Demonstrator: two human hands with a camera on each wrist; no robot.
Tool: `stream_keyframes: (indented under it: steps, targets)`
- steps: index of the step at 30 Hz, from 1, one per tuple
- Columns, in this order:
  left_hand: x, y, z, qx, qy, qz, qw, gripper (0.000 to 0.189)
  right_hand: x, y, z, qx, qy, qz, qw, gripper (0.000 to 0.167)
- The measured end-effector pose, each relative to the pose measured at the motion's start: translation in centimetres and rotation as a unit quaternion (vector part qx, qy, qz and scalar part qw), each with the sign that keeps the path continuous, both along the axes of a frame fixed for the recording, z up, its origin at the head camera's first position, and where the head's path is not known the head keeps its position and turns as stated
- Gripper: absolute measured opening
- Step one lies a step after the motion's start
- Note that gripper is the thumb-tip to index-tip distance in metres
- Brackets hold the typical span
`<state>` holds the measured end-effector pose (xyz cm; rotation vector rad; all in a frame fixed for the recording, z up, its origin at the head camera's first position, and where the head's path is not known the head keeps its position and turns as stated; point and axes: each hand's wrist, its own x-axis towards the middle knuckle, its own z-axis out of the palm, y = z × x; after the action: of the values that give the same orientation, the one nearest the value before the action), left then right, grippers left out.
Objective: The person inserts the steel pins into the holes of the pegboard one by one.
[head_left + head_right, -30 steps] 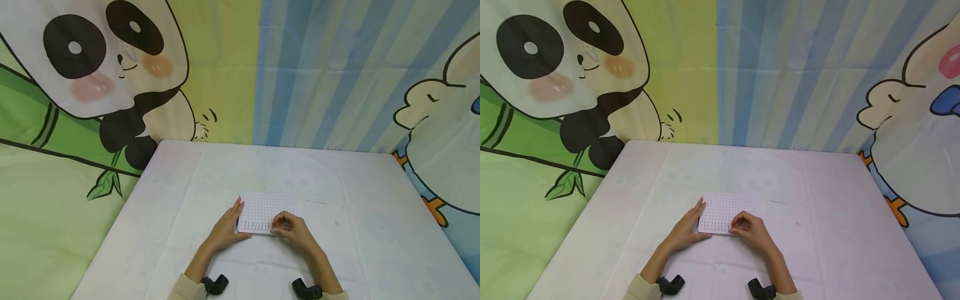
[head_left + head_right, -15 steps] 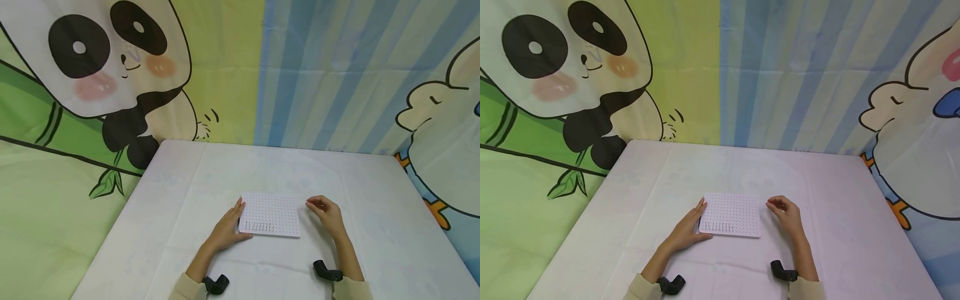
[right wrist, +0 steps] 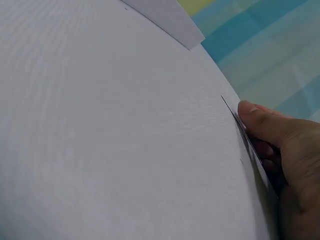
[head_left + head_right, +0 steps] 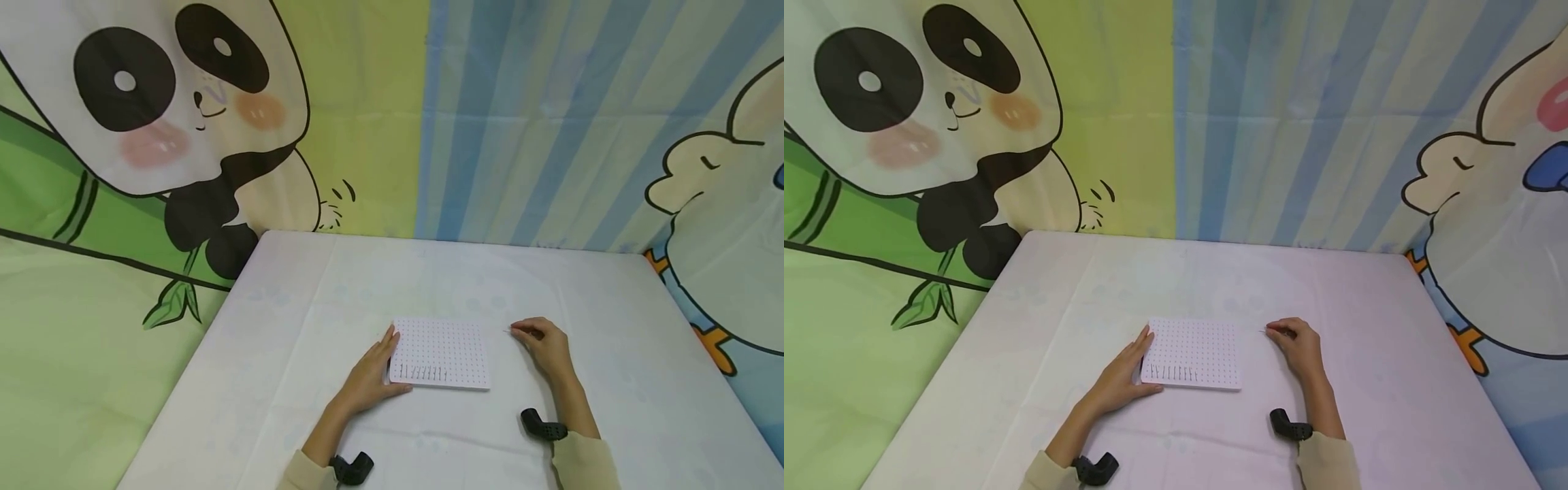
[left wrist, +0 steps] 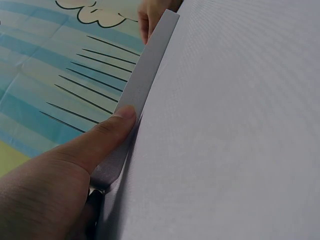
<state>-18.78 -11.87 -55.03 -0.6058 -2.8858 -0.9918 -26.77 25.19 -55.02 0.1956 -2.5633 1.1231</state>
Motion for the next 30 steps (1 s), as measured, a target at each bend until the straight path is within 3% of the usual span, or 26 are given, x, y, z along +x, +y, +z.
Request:
stream_keyframes:
  steps: [11,20,30]
  targets:
    - [-0.1,0.0,0.0,-0.006,-0.003,0.004,1.0000,0.102,-0.3,-0.5,0.1,0.036,0.010,0.013,0.9992,0.005]
    - [-0.1,0.0,0.0,-0.001,0.000,0.000,1.0000,0.102,-0.2,-1.1,0.1,0.060,0.024,0.019,0.9977,0.012]
    - [-0.1,-0.1,-0.3,-0.005,0.000,0.001,1.0000,0.103,0.8,-1.9,2.1,-0.038,-0.020,-0.027,0.9987,0.031]
